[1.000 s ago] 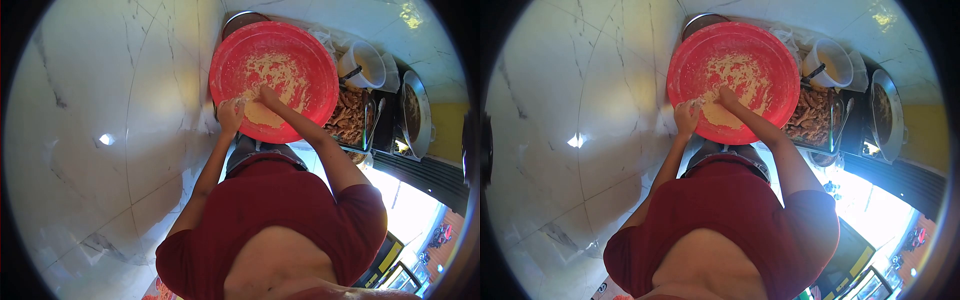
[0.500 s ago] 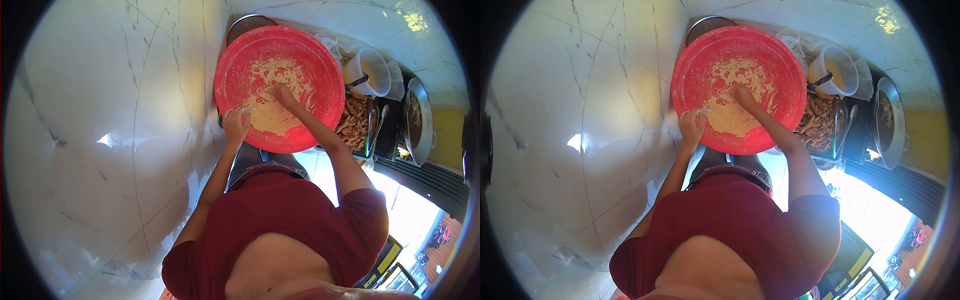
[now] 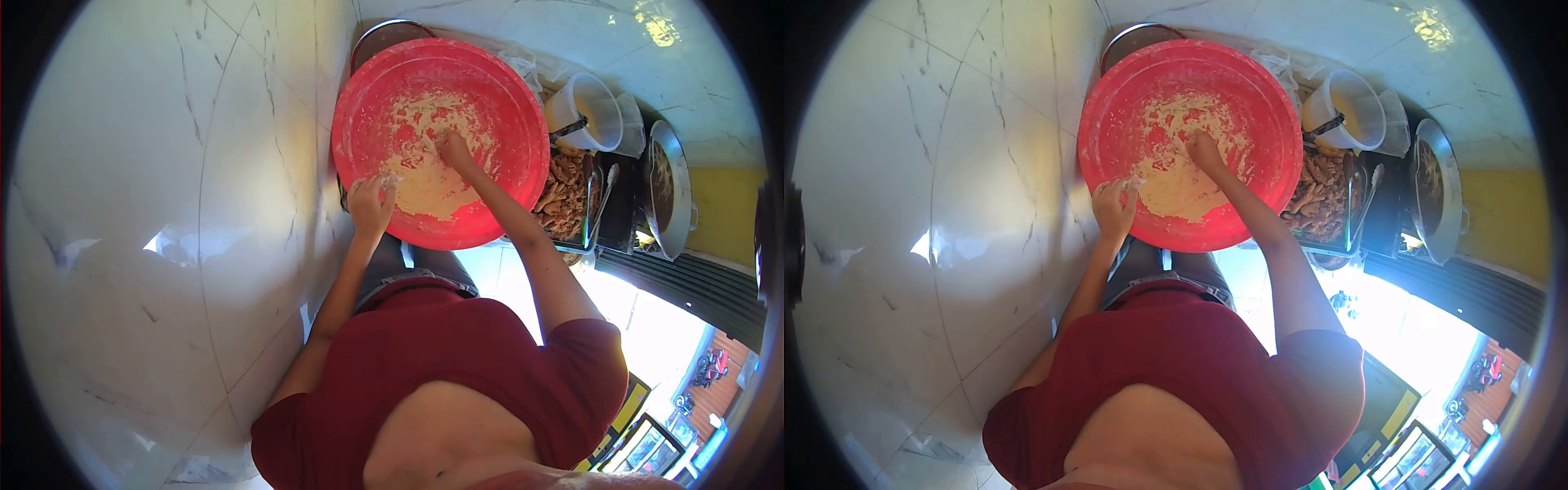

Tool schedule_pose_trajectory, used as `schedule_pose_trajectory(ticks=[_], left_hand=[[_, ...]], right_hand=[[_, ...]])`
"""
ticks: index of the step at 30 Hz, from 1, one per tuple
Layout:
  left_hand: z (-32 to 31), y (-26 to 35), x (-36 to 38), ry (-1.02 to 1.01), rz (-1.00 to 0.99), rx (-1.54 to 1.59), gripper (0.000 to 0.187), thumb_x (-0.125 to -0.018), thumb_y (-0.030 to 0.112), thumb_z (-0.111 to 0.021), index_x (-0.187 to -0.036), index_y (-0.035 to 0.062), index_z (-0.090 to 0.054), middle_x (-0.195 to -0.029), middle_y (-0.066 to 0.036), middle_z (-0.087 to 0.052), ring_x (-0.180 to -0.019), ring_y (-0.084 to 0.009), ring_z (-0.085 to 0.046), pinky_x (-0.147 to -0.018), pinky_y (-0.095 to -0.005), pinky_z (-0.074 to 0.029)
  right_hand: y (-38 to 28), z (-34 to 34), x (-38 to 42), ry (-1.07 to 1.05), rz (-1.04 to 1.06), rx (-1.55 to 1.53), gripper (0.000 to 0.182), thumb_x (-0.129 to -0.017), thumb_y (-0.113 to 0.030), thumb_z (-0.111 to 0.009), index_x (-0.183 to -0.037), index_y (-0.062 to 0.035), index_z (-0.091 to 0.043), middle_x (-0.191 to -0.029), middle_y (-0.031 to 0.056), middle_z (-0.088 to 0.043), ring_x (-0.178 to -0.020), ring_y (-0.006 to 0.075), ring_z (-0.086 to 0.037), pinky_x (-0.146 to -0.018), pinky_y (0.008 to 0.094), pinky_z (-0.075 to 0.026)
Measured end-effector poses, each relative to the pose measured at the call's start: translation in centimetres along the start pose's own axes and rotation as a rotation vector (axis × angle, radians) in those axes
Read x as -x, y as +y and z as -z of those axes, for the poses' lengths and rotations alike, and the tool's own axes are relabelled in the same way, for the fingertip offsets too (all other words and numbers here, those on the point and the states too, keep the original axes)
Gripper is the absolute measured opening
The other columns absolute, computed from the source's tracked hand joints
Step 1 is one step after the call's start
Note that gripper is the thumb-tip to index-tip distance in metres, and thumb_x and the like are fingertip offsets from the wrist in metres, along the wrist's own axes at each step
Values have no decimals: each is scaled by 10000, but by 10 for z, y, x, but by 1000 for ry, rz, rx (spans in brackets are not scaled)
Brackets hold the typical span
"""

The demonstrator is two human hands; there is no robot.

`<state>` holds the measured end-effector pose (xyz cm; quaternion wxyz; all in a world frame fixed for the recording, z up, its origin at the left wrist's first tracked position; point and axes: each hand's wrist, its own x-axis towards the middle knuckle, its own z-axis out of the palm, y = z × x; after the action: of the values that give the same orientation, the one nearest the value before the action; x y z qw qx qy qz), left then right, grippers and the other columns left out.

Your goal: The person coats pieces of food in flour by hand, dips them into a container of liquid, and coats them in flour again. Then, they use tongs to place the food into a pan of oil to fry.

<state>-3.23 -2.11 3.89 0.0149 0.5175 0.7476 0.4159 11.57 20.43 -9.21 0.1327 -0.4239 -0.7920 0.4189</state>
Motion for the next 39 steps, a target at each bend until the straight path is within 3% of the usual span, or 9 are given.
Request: schedule_pose_trajectory(ticks=[2,11,14,17,20,23,27,32,39], left_hand=[[-2,-2,-1,-1,-2,3,214,-842,226,-568,-843,27,-648,-800,-112,-647,-752,-272,-599,-821,-369,-413],[4,4,-3,-46,50,16,170,-824,203,-597,-886,58,-662,-864,-95,-662,-815,-264,-602,-831,-377,-403],[-2,-1,0,-22,54,4,167,-820,198,-598,-883,58,-662,-863,-97,-662,-815,-266,-600,-826,-374,-404],[0,2,-2,-8,70,11,165,-815,196,-599,-886,60,-662,-868,-96,-662,-814,-270,-599,-821,-369,-405],[1,2,-2,-23,81,12,173,-811,195,-601,-886,49,-657,-873,-108,-660,-812,-277,-597,-817,-370,-407],[2,4,-2,-25,82,-31,191,-814,202,-599,-885,33,-651,-875,-125,-656,-810,-284,-596,-815,-375,-408],[5,9,-2,-18,81,-14,211,-825,216,-590,-880,21,-650,-869,-136,-656,-809,-289,-597,-809,-377,-409],[0,5,-1,6,70,-40,226,-849,230,-565,-887,27,-657,-875,-125,-663,-817,-275,-606,-814,-376,-405],[0,7,0,-74,79,-18,255,-866,249,-541,-966,36,-638,-904,-128,-659,-822,-273,-609,-851,-379,-395]], right_hand=[[-44,21,11,69,-124,-102,253,-784,-170,-654,-904,32,-559,-857,201,-580,-778,313,-574,-698,402,-452],[-36,-18,9,162,170,171,206,-806,-74,-620,-999,-4,-612,-952,176,-572,-883,281,-562,-716,363,-477],[-52,-29,8,37,268,61,238,-785,-21,-602,-1020,-42,-624,-974,163,-559,-927,303,-536,-782,374,-460],[-42,-56,-4,-218,602,43,221,-788,-1,-574,-997,-47,-625,-982,155,-548,-930,304,-533,-813,365,-449],[-52,-59,10,-443,814,283,173,-810,0,-528,-955,-31,-616,-975,149,-557,-906,275,-545,-779,344,-461],[-22,-64,20,-427,862,293,122,-799,-22,-521,-883,-21,-609,-915,168,-519,-866,323,-535,-759,369,-453],[-22,-53,52,-588,249,-167,70,-761,-16,-533,-792,9,-591,-831,170,-562,-731,297,-538,-681,358,-451],[-35,-33,67,-747,336,112,60,-721,-30,-548,-704,14,-586,-618,109,-575,-589,199,-491,-600,332,-423],[-73,17,73,-914,-37,-291,62,-759,-47,-578,-773,2,-615,-661,-5,-529,-660,84,-512,-624,273,-437]])
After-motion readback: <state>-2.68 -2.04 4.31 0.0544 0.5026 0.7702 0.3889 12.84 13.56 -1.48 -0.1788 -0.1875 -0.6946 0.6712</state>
